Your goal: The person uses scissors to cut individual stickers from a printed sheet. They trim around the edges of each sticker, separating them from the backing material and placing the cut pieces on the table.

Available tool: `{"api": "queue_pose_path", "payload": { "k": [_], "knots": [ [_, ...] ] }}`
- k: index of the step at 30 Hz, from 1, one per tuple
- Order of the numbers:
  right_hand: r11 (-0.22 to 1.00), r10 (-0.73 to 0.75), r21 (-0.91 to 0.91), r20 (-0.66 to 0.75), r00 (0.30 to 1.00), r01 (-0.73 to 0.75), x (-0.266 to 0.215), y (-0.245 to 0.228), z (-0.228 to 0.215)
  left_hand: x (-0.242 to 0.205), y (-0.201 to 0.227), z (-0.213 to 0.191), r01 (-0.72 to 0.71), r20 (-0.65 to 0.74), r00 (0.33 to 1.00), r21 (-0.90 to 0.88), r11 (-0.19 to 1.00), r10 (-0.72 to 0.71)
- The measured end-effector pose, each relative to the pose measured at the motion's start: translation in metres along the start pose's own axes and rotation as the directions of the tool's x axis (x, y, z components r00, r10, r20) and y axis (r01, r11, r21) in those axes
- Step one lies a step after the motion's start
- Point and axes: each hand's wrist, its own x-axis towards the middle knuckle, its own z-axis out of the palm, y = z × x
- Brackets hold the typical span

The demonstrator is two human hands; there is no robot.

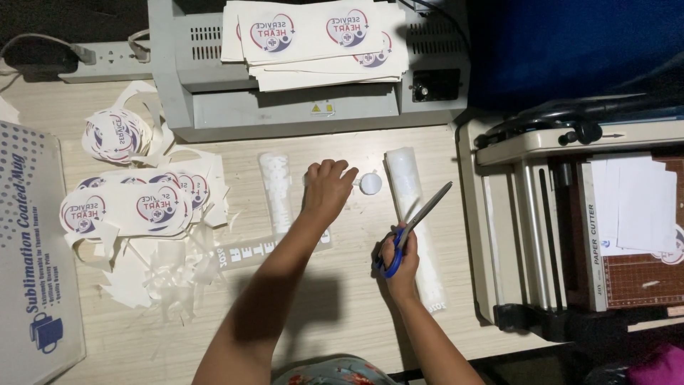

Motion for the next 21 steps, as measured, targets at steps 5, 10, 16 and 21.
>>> {"api": "queue_pose_path", "payload": {
  "k": [5,10,16,21],
  "knots": [
    [1.0,0.01,-0.001,0.004,1.0,-0.01,0.001,0.003,-0.001,0.006,-0.002,-0.001,0.044,0.071,0.997,-0.131,0.99,-0.034],
    [1.0,-0.021,-0.015,0.017,1.0,0.022,0.002,0.0,-0.001,0.005,-0.006,0.008,0.031,0.089,0.996,-0.054,0.998,-0.026],
    [0.999,-0.006,0.049,0.003,1.0,0.006,0.004,0.011,-0.001,0.007,-0.007,0.005,-0.007,0.003,1.0,-0.159,0.987,0.008],
    [0.999,-0.01,0.037,0.006,1.0,0.009,0.005,0.011,-0.001,0.012,-0.006,0.006,-0.013,0.234,0.972,-0.067,0.998,0.028]
  ]
}}
